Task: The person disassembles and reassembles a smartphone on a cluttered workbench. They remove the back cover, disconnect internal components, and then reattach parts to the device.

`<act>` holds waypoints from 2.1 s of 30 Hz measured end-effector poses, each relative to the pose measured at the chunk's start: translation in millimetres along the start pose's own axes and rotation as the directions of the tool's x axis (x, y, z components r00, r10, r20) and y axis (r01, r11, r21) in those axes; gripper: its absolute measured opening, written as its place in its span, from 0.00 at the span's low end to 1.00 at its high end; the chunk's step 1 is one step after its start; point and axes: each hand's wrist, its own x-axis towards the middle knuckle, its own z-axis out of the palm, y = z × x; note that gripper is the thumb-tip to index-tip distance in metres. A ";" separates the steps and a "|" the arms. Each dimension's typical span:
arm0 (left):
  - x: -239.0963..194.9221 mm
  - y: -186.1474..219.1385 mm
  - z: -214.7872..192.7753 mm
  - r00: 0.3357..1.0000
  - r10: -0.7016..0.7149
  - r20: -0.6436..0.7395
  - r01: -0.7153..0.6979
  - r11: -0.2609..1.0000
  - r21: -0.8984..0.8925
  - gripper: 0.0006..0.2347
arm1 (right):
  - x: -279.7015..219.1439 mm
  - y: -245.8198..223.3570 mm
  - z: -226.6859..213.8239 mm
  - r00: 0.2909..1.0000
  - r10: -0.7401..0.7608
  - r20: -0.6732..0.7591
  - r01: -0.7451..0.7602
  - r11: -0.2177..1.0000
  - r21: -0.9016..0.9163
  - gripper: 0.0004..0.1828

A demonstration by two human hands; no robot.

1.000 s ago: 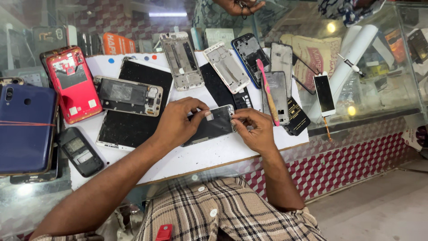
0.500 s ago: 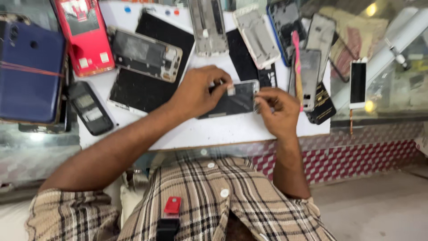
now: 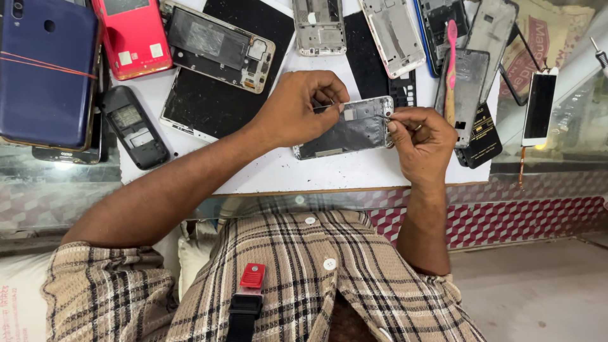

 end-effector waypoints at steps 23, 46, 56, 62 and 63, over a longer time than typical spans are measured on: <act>-4.2 -13.9 -1.1 0.988 0.150 0.035 -0.144 0.982 -0.123 0.02 | -4.1 9.0 -8.3 0.998 -0.060 0.017 0.061 0.994 -0.086 0.06; -3.5 -13.2 1.7 0.979 0.174 0.105 -0.158 0.976 -0.149 0.03 | -4.1 6.8 -8.0 0.997 -0.074 0.031 0.075 0.997 -0.034 0.07; 4.0 -23.3 3.0 0.959 -0.138 0.249 0.231 0.888 -0.398 0.11 | -4.1 2.8 -4.0 1.000 -0.024 -0.016 0.024 1.000 0.000 0.07; 1.8 -18.8 14.6 0.901 -0.134 0.413 0.263 0.925 -0.275 0.20 | -6.7 2.8 -5.9 0.977 -0.209 -0.049 0.205 0.976 -0.078 0.06; 0.7 -15.1 15.2 0.894 -0.112 0.434 0.210 0.960 -0.186 0.23 | -6.2 3.2 -5.5 0.970 -0.237 -0.049 0.234 0.970 -0.063 0.06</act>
